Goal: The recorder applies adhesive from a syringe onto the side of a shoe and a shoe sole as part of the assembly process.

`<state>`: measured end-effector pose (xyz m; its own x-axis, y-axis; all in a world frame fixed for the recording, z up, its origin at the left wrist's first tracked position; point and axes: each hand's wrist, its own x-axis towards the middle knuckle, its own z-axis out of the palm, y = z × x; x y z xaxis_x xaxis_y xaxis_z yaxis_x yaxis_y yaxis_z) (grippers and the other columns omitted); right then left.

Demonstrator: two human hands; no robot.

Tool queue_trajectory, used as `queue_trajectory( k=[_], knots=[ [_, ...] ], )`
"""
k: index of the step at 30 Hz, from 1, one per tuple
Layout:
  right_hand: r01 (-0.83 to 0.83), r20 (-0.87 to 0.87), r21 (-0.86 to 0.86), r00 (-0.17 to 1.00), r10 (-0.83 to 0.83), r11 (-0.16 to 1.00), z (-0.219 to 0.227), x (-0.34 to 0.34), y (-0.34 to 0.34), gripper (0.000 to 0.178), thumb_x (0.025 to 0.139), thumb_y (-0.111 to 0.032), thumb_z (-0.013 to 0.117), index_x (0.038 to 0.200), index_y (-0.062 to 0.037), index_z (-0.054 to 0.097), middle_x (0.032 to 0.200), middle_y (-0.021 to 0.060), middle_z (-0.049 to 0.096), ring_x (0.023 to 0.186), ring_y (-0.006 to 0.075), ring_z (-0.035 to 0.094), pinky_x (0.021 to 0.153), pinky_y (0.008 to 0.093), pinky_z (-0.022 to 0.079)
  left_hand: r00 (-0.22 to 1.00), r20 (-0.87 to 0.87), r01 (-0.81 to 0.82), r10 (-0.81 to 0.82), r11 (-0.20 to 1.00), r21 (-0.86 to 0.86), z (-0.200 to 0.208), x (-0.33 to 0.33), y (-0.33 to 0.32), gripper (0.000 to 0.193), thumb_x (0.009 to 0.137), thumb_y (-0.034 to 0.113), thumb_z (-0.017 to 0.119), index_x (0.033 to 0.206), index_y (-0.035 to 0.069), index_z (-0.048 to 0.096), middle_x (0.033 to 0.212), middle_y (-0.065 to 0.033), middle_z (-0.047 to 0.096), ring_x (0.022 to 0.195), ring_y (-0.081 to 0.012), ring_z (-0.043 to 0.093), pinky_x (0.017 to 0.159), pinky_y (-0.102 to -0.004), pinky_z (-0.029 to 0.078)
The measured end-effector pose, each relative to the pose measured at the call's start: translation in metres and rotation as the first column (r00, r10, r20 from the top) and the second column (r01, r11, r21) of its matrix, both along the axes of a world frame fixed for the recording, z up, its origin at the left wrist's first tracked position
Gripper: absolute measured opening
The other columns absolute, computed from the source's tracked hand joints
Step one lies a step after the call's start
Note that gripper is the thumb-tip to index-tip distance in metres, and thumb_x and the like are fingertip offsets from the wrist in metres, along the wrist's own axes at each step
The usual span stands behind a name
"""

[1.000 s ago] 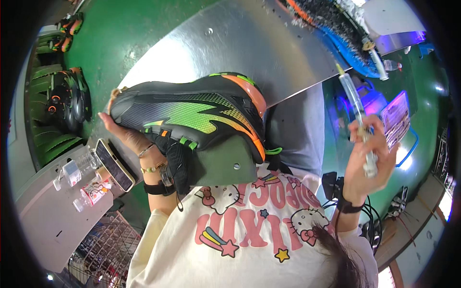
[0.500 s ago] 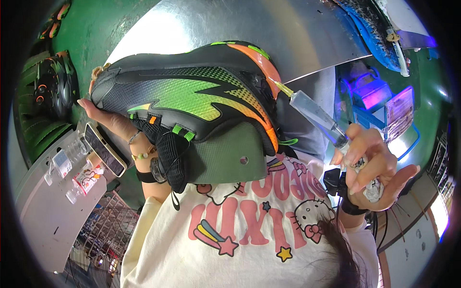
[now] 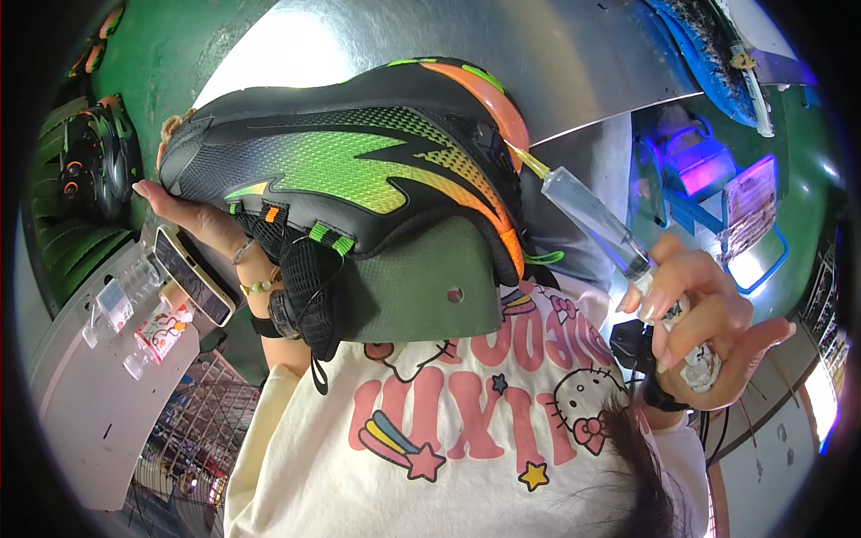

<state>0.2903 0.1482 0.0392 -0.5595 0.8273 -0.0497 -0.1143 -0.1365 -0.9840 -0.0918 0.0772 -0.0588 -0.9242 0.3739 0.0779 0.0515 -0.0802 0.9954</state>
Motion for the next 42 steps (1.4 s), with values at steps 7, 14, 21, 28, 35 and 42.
queue_trajectory(
  k=[7, 14, 21, 28, 35, 42],
  knots=[
    [-0.011, -0.006, 0.026, 1.0, 0.011, 1.0, -0.001, 0.003, 0.001, 0.077, 0.094, -0.051, -0.001, 0.056, -0.0102, 0.051, 0.076, 0.0118, 0.055, 0.059, 0.0207, 0.047, 0.059, 0.0306, 0.036, 0.988, 0.149, 0.032, -0.033, 0.999, 0.007, 0.016, 0.011, 0.012, 0.063, 0.09, 0.055, 0.039, 0.113, -0.001, 0.057, 0.11, -0.0111, 0.059, 0.101, -0.0192, 0.056, 0.091, -0.0326, 0.044],
    [0.012, -0.059, 0.036, 0.998, -0.01, 0.999, -0.018, 0.003, 0.013, 0.083, 0.092, -0.057, -0.003, 0.061, -0.0013, 0.051, 0.084, 0.0233, 0.058, 0.068, 0.0269, 0.053, 0.065, 0.0344, 0.043, 0.778, 0.095, 0.612, -0.621, 0.784, 0.103, 0.017, 0.003, 0.022, 0.05, 0.087, 0.037, 0.055, 0.119, -0.001, 0.054, 0.113, -0.0124, 0.059, 0.102, -0.0221, 0.057, 0.09, -0.0352, 0.046],
    [0.053, -0.123, -0.048, 0.991, -0.058, 0.997, -0.027, 0.001, 0.014, 0.081, 0.094, -0.053, -0.001, 0.06, 0.0009, 0.049, 0.092, 0.0253, 0.056, 0.076, 0.0274, 0.055, 0.077, 0.0366, 0.044, 0.913, 0.205, 0.401, -0.353, 0.869, -0.291, 0.032, -0.003, 0.01, 0.033, 0.085, 0.008, 0.058, 0.116, 0.001, 0.05, 0.102, -0.0095, 0.06, 0.089, -0.0202, 0.061, 0.065, -0.0301, 0.052],
    [0.129, -0.203, -0.085, 0.969, -0.144, 0.988, -0.034, -0.002, 0.013, 0.079, 0.096, -0.049, 0.001, 0.061, 0.003, 0.049, 0.094, 0.0258, 0.055, 0.082, 0.0271, 0.054, 0.081, 0.0361, 0.044, 0.62, 0.657, 0.715, -0.429, 0.655, -0.246, 0.053, 0.055, -0.074, 0.036, 0.09, 0.02, 0.055, 0.119, -0.001, 0.046, 0.111, -0.0097, 0.057, 0.101, -0.0192, 0.057, 0.084, -0.0306, 0.047],
    [0.183, -0.16, -0.084, 0.968, -0.195, 0.979, -0.035, -0.009, 0.018, 0.074, 0.096, -0.05, 0.003, 0.06, -0.0014, 0.045, 0.096, 0.0285, 0.054, 0.084, 0.0287, 0.051, 0.082, 0.038, 0.044, 0.156, 0.864, 0.81, -0.478, 0.562, 0.165, 0.078, 0.169, -0.048, 0.085, 0.06, 0.023, 0.075, 0.13, -0.005, 0.036, 0.123, -0.0203, 0.051, 0.111, -0.0284, 0.054, 0.098, -0.0385, 0.042],
    [0.184, -0.227, -0.103, 0.952, -0.203, 0.977, -0.028, -0.011, 0.018, 0.079, 0.096, -0.051, 0.002, 0.068, 0.0047, 0.051, 0.086, 0.0247, 0.056, 0.087, 0.0288, 0.056, 0.08, 0.0372, 0.049, 0.056, 0.85, 0.723, -0.524, 0.608, 0.327, 0.092, 0.162, -0.043, 0.073, 0.068, 0.014, 0.067, 0.128, -0.009, 0.033, 0.117, -0.0225, 0.053, 0.106, -0.031, 0.058, 0.093, -0.04, 0.048]
  ],
)
